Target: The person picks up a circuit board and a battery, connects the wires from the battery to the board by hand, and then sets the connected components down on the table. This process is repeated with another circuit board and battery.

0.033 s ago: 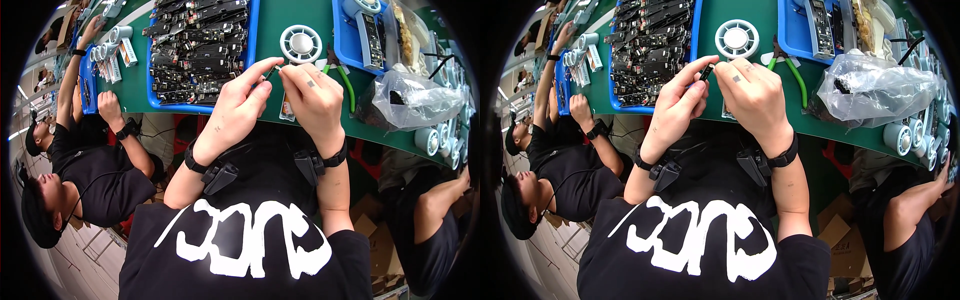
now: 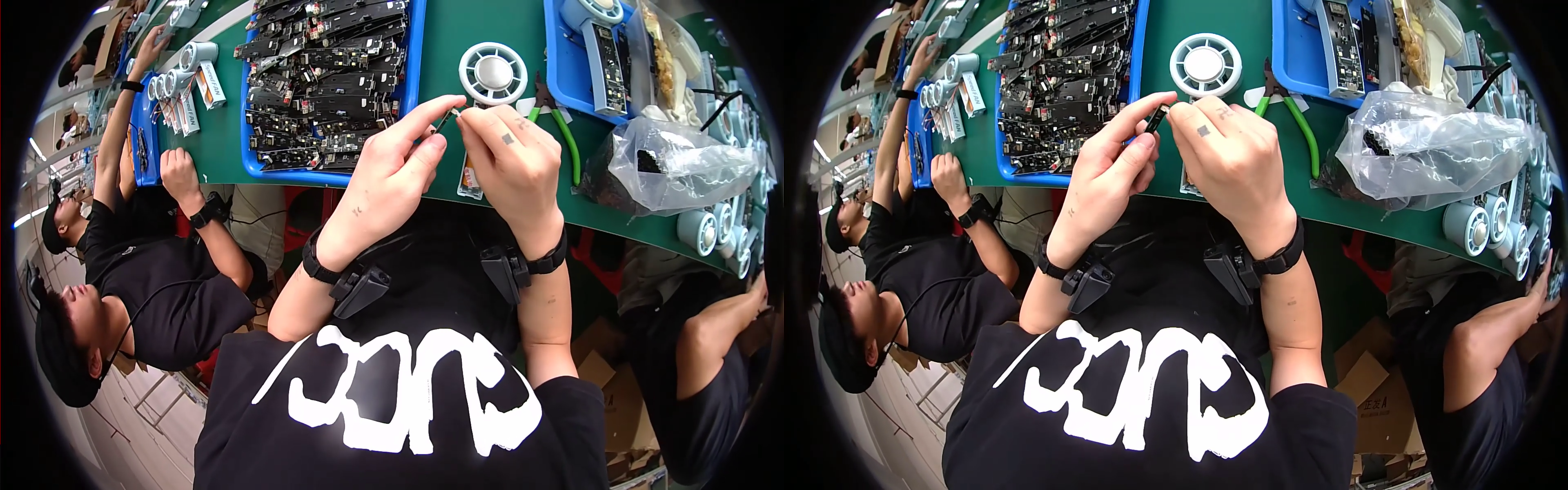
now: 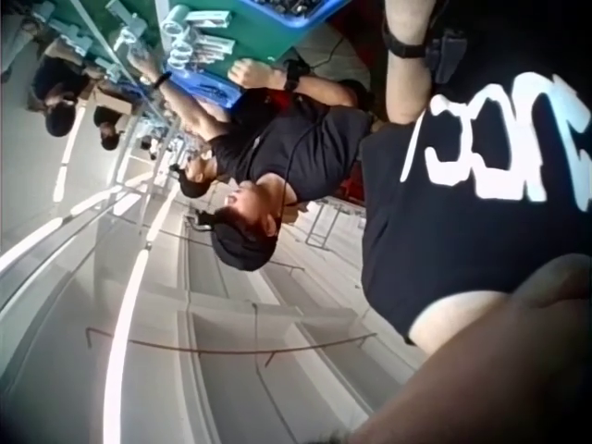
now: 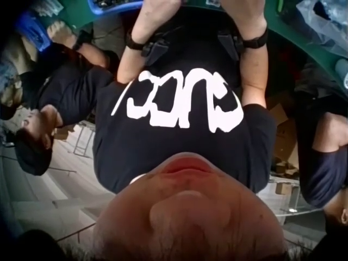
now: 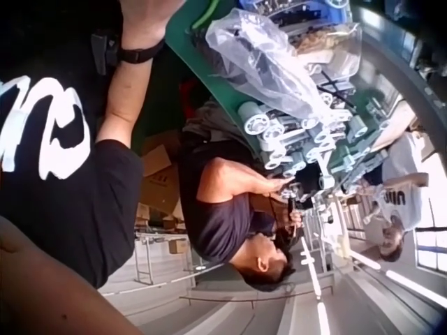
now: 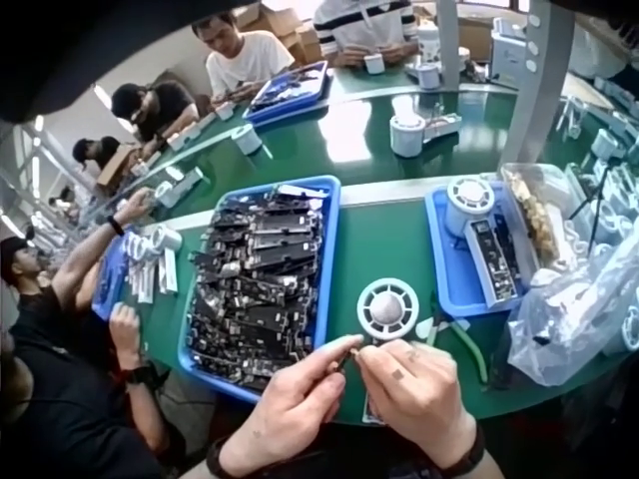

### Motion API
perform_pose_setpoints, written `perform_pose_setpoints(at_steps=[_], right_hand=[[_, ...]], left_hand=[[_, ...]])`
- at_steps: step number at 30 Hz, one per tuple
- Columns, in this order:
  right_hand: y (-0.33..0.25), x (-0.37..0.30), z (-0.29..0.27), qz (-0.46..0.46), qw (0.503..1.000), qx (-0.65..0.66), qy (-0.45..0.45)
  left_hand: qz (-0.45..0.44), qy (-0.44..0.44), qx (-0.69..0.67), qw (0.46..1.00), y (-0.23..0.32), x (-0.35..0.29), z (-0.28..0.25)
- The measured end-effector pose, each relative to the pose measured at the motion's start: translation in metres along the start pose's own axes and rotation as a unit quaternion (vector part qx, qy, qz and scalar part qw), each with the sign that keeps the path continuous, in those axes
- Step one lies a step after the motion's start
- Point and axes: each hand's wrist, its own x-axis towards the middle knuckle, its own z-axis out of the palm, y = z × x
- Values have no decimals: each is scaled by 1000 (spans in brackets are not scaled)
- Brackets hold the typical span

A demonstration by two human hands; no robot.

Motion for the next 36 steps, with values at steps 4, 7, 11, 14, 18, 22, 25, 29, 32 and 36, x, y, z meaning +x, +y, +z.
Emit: perform_pose_setpoints(at_steps=[4, 7, 11, 14, 18, 22, 25, 29, 32, 36], right_hand=[[1, 0, 1, -9, 999, -31, -19], [1, 0, -3, -16, 999, -38, -26], [6, 5, -10, -37, 997, -46, -48], [10, 4, -10, -58, 997, -1, -44], [11, 9, -15, -48, 997, 13, -52], [19, 12, -25, -22, 995, 23, -99], [17, 12, -28, -22, 994, 15, -104], [18, 12, -28, -26, 993, 13, -113], [16, 11, -28, -32, 993, 18, -110], [17, 11, -26, -42, 994, 27, -94]], left_hand=[[37, 14, 73, 997, 2, 2, -1], [68, 12, 110, 991, 3, 1, 0], [66, -2, 100, 993, 2, 0, -2], [48, -14, 77, 996, 3, -2, -4], [28, -29, 66, 997, 8, -3, -7], [51, -22, 88, 995, 10, -2, -2], [92, -2, 124, 988, 10, -1, 1], [94, -5, 131, 987, 11, -2, 1], [86, -23, 112, 990, 12, -2, 0], [85, -21, 111, 990, 9, -4, 0]])
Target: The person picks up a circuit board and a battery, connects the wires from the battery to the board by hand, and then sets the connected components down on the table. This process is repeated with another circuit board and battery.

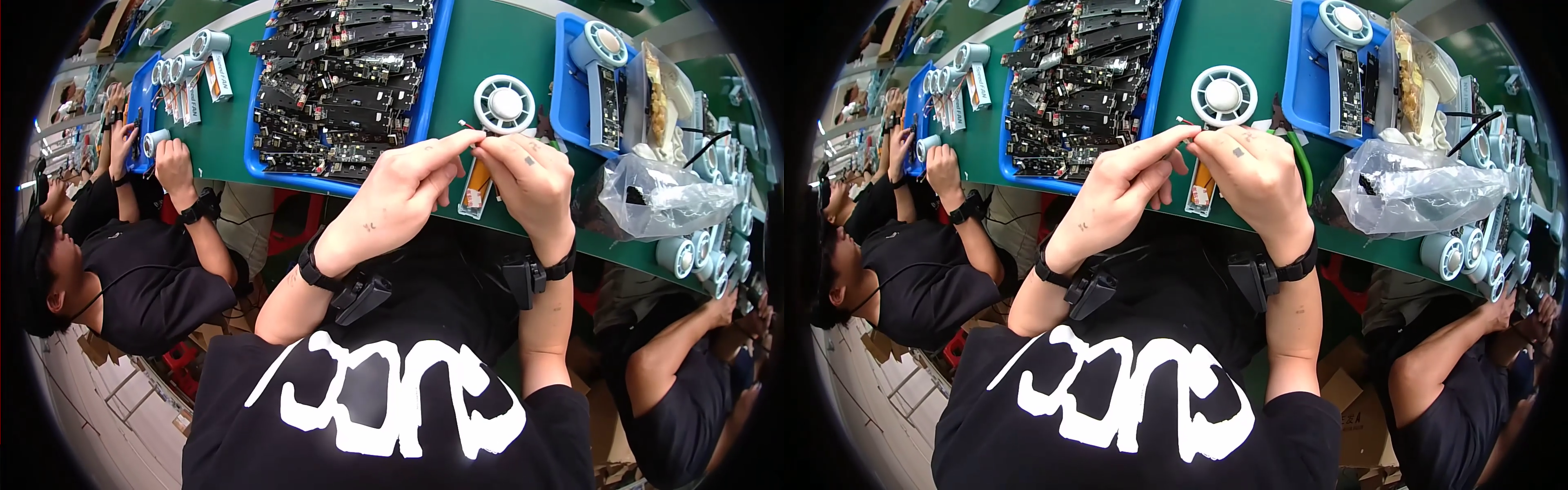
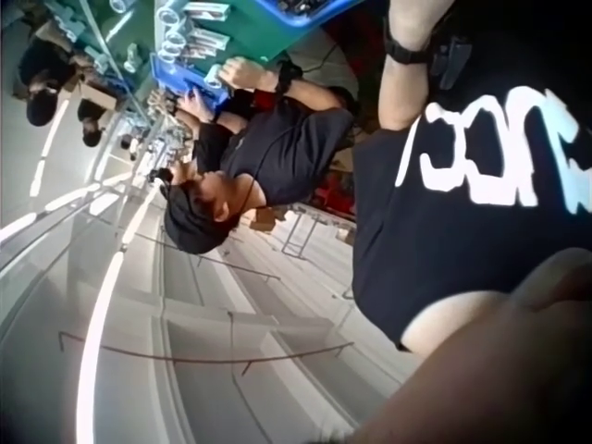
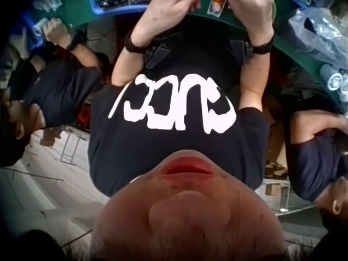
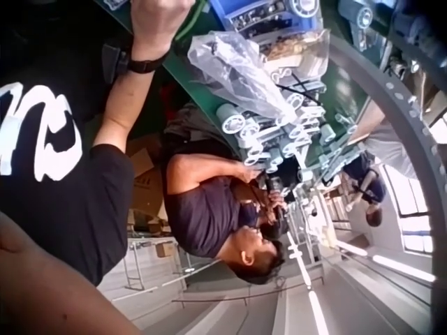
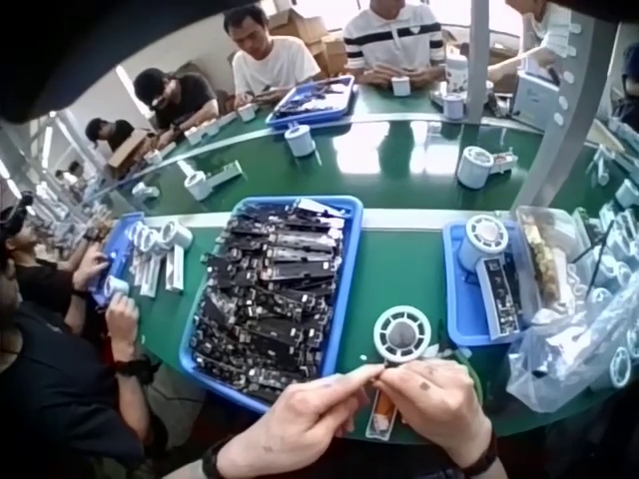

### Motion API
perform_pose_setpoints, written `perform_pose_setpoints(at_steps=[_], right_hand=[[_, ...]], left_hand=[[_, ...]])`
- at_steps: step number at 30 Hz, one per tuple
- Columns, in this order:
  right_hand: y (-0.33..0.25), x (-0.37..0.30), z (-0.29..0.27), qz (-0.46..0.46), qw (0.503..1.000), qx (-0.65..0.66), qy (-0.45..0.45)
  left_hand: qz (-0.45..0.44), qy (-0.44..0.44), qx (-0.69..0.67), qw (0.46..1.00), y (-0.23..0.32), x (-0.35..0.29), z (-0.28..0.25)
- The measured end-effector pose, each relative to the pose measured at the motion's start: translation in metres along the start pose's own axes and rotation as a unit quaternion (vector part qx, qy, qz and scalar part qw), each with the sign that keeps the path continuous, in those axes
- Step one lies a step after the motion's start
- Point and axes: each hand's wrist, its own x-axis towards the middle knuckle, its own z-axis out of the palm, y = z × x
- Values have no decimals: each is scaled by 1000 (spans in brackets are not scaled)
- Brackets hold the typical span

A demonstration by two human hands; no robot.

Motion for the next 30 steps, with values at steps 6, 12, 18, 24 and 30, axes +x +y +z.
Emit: perform_pose_setpoints(at_steps=[6, 12, 18, 24, 30], right_hand=[[1, 2, 1, 8, 1000, 5, -16], [4, 0, -1, 4, 1000, 16, -5], [-20, -14, -4, 144, 983, 42, 106], [-59, -34, -2, 329, 936, 118, 46], [-82, -12, -6, 383, 882, 256, 99]], left_hand=[[11, 2, -6, 1000, -1, 3, 0], [22, 17, -33, 999, -2, 1, 10], [8, 69, -153, 986, -13, -8, 28], [5, 93, -261, 961, -22, -7, 21], [119, 82, -225, 964, -11, -10, 35]])
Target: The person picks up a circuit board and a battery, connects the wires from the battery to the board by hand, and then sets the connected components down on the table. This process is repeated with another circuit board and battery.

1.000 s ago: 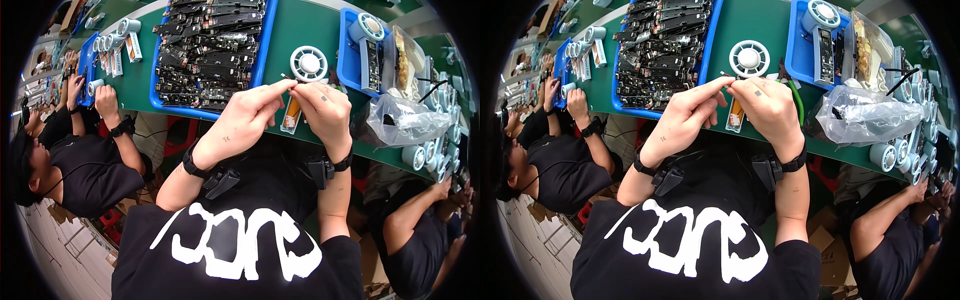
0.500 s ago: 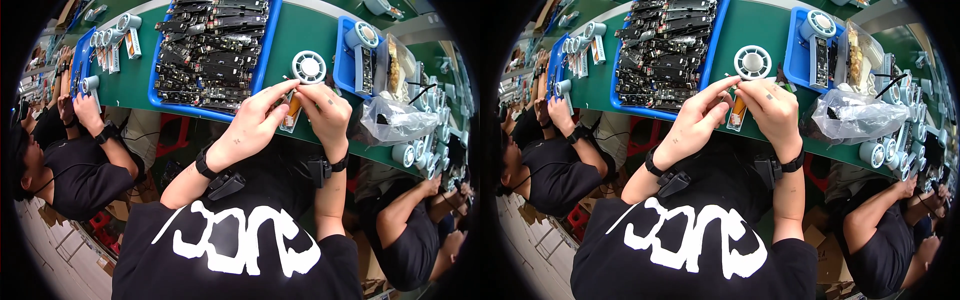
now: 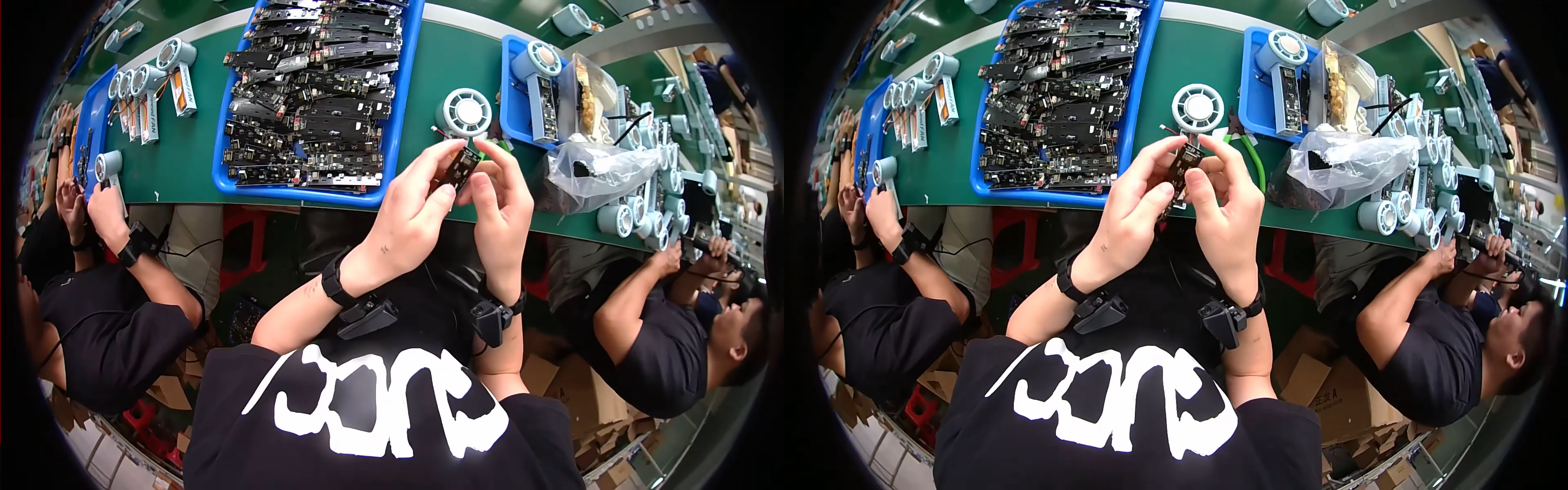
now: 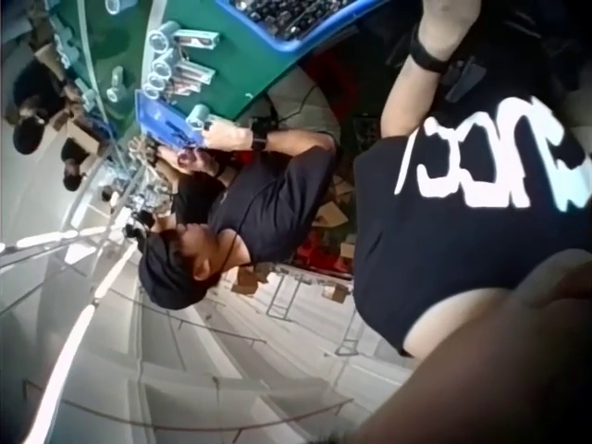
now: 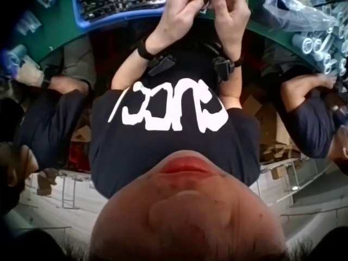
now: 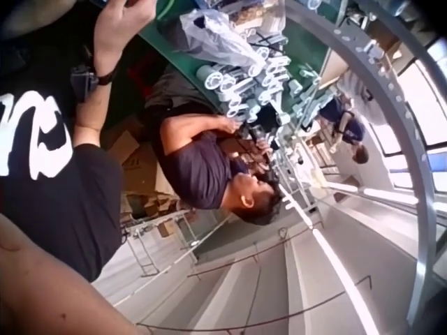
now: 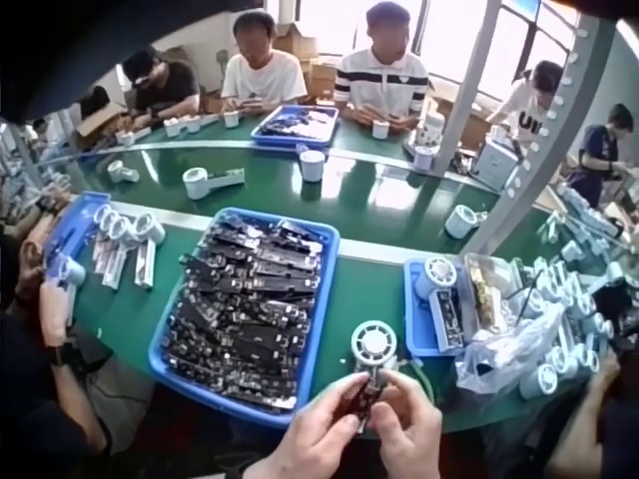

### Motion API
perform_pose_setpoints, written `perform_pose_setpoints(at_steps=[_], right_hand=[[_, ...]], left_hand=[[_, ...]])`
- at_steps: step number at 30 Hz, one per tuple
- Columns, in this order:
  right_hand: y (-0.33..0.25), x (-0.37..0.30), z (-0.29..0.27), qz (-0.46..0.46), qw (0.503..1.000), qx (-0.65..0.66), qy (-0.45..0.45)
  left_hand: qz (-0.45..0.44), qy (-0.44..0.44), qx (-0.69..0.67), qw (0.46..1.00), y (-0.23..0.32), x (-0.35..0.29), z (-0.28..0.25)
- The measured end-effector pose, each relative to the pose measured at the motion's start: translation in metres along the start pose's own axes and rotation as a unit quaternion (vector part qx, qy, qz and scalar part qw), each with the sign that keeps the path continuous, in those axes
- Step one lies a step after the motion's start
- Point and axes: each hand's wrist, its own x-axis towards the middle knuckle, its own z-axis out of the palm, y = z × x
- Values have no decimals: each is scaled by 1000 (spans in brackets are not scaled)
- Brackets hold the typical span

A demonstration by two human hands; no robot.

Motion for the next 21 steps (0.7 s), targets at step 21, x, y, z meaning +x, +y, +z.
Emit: perform_pose_setpoints(at_steps=[21], right_hand=[[33, 7, -35, 61, 983, 173, 2]], left_hand=[[256, -195, 315, 893, -2, 44, -35]])
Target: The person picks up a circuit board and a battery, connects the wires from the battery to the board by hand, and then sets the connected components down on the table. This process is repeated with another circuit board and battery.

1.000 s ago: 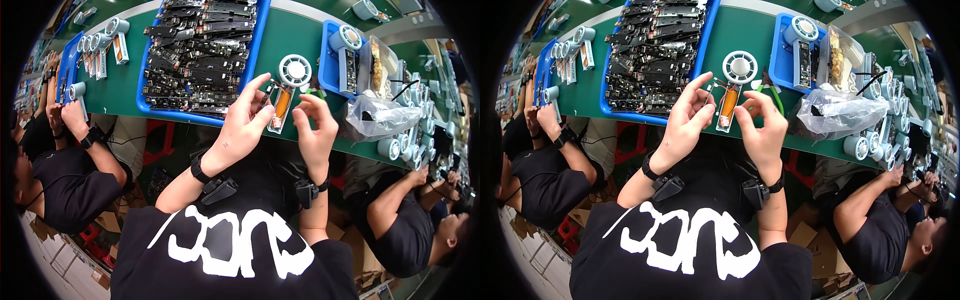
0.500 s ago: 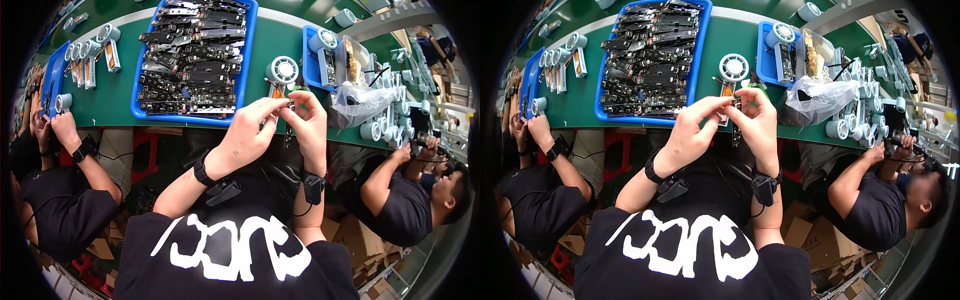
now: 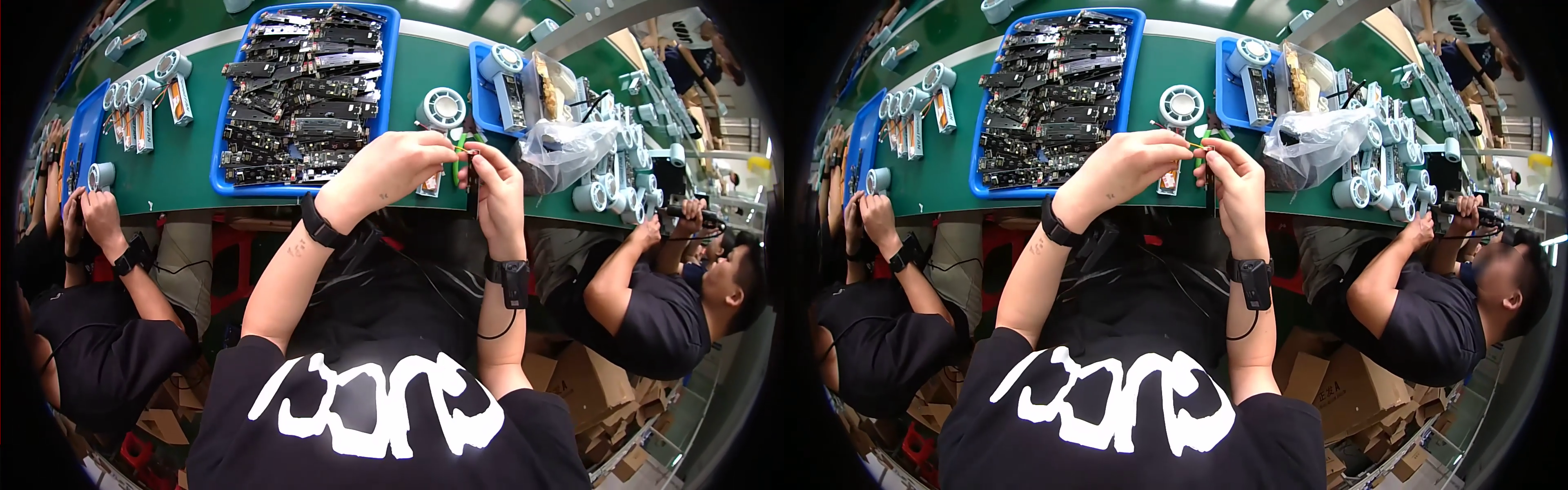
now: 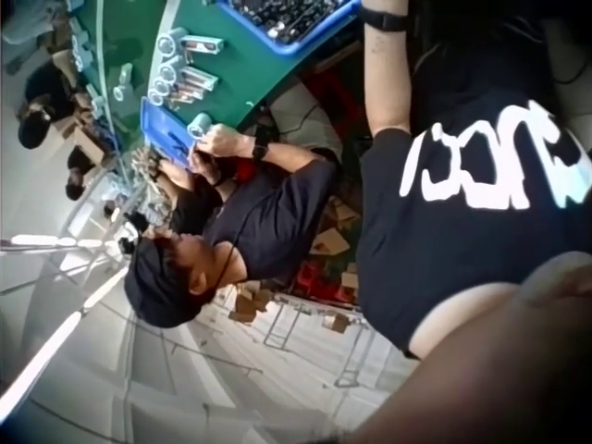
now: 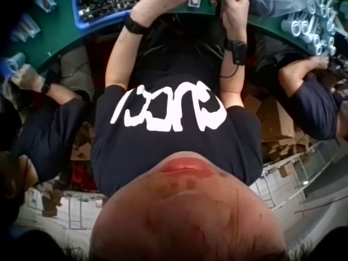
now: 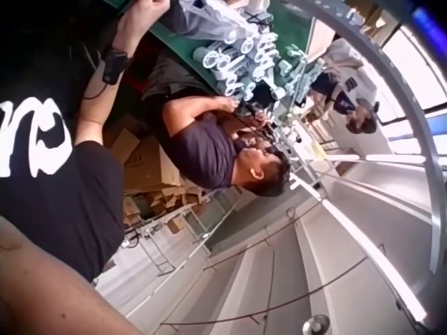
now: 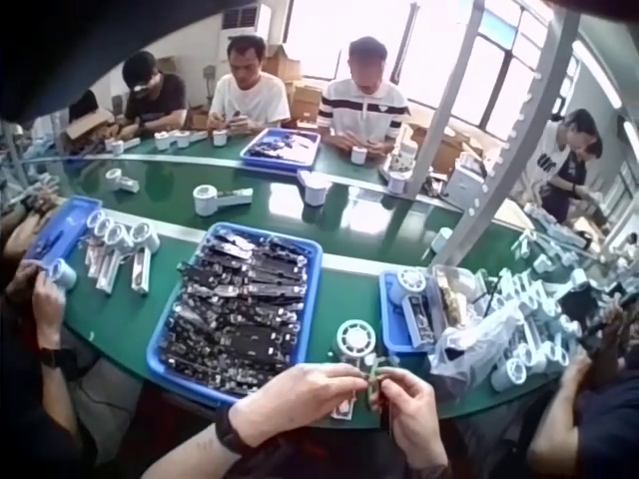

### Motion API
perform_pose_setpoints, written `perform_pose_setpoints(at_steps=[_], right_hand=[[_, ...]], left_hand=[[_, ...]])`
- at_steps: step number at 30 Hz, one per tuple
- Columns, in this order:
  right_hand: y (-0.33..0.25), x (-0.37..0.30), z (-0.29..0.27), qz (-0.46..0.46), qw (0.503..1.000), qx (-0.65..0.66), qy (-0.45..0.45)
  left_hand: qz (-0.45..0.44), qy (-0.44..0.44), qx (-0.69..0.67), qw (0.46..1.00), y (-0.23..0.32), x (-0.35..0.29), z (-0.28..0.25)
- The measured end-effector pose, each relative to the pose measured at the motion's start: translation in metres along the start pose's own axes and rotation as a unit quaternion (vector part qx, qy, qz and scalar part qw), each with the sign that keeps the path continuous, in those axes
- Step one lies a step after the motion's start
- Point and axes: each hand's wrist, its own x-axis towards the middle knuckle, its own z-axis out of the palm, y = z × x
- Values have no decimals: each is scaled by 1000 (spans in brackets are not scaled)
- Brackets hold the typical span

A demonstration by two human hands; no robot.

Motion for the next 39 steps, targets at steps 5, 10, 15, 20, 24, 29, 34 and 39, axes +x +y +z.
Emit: perform_pose_setpoints(at_steps=[5, 10, 15, 20, 24, 29, 34, 39], right_hand=[[5, 1, -6, 22, 999, 38, 3], [12, 7, -2, 32, 998, 55, -23], [29, 11, -9, 39, 994, 90, -50], [37, 2, -43, 5, 986, 148, -72], [36, 6, -38, 0, 992, 101, -81], [37, 25, -10, 36, 985, 117, -118], [31, 9, -24, 20, 982, 174, -72], [29, 13, -24, 29, 979, 180, -92]], left_hand=[[19, 23, -9, 1000, -6, -6, 0], [-26, -13, -6, 1000, -4, -13, -9], [38, 7, 55, 998, -10, -12, 0], [-6, 12, 42, 999, -1, -12, 20], [25, -4, 82, 996, -3, -11, 4], [30, 15, 119, 992, -13, -28, -34], [-12, 113, 48, 992, -8, -27, -30], [-16, 21, 122, 992, -8, -29, -31]])
